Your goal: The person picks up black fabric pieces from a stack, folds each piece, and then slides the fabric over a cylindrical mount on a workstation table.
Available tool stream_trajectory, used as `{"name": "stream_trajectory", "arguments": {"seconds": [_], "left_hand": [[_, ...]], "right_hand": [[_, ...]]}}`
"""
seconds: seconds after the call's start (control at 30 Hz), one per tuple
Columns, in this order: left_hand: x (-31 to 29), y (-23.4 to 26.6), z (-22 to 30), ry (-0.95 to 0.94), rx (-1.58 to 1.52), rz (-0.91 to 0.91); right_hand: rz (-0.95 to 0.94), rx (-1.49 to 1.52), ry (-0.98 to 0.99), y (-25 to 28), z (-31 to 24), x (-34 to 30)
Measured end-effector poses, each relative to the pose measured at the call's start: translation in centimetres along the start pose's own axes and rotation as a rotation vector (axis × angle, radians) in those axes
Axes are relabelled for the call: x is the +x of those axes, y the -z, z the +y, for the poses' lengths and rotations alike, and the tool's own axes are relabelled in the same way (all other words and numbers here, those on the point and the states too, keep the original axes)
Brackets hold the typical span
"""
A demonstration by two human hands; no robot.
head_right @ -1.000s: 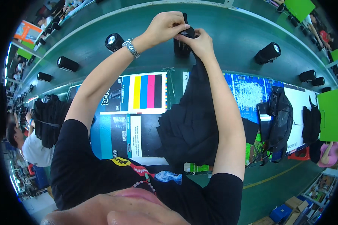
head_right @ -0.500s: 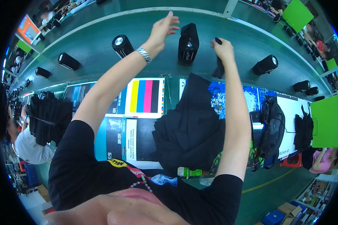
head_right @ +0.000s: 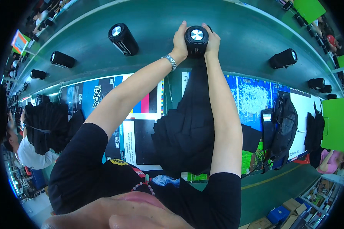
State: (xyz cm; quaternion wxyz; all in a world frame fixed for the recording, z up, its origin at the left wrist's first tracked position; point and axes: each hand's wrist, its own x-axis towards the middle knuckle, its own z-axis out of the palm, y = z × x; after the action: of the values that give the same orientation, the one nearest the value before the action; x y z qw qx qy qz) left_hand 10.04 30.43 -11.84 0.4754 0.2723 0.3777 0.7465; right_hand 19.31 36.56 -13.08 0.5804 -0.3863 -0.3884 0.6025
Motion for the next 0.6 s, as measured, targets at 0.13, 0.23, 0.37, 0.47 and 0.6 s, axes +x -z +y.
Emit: {"name": "stream_trajectory", "arguments": {"seconds": [0.13, 0.23, 0.37, 0.47, 0.6], "left_hand": [[1.1, 1.9, -1.3, -0.059, 0.084, 0.153], [0.1, 0.6, -0.2, -0.029, 0.145, 0.155], [-1.9, 3.6, 3.0, -0.014, 0.275, 0.056], [-6.3, 6.3, 8.0, -0.029, 0.381, -0.078], [-13.0, 9.8, 13.0, 0.044, 0.409, -0.124]], "right_hand": [[0.053, -0.019, 0.052, -1.5, 0.7, -0.5], [0.060, -0.048, 0.121, -0.2, -0.1, 0.6], [0.428, -0.490, 0.129, 4.0, -5.0, -2.0], [0.369, 0.117, 0.097, 7.9, -10.6, -4.4], [-0.103, 0.191, -0.041, 2.0, -12.4, -11.8]]}}
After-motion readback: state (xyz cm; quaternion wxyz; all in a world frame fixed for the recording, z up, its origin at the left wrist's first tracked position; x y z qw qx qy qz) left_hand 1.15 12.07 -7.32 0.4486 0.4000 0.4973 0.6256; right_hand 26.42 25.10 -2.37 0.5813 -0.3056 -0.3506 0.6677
